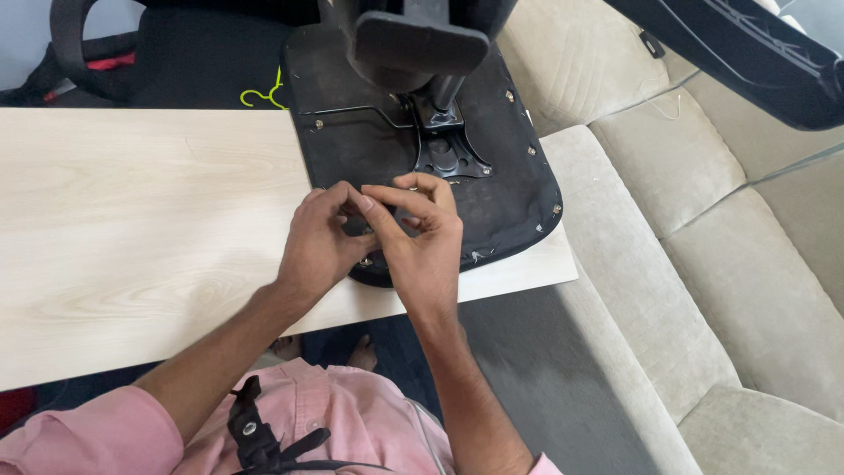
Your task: The person uses a screwdriver to tighten screws into the underside of an overturned chair base. They rotate the tool and reposition their hands to secure multiple fasteners on the black metal base.
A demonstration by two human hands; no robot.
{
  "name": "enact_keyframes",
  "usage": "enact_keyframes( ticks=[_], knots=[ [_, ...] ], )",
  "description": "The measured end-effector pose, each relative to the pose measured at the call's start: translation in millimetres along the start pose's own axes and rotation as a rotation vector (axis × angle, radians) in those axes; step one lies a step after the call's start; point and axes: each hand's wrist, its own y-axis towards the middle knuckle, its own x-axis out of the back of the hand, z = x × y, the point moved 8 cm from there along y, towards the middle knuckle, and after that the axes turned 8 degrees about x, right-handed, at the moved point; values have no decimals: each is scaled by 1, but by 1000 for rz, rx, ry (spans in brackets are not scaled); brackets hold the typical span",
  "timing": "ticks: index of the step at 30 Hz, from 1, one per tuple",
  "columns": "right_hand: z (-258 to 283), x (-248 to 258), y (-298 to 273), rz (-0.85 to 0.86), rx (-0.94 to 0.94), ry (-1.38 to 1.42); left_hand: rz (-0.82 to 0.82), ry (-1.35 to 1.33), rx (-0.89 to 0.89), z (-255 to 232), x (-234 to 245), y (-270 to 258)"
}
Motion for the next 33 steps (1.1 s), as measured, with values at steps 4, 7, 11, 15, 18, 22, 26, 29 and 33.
enact_keyframes(
  ticks=[4,7,11,15,18,22,26,29,33],
  knots=[
    [-3,3,4,-10,-1,140,74,-140,-93,-13,0,-5],
    [-3,6,5,-4,15,216,111,-311,-222,-20,3,-12],
    [10,11,0,2,150,48,34,-327,-154,-11,2,-12],
    [5,12,2,37,104,41,-32,-161,-118,-13,-1,-5],
    [-1,20,5,50,94,149,100,-196,-193,-21,-10,-10],
    [-2,28,6,101,192,140,-15,-325,-108,-18,-11,-15],
    [-9,23,4,117,211,132,-114,-168,-27,-13,-14,-17],
    [-15,20,9,112,175,191,-45,-188,-172,-25,-15,-22],
    [-15,15,8,113,163,361,-27,-291,-227,-25,-9,-31]
  ],
)
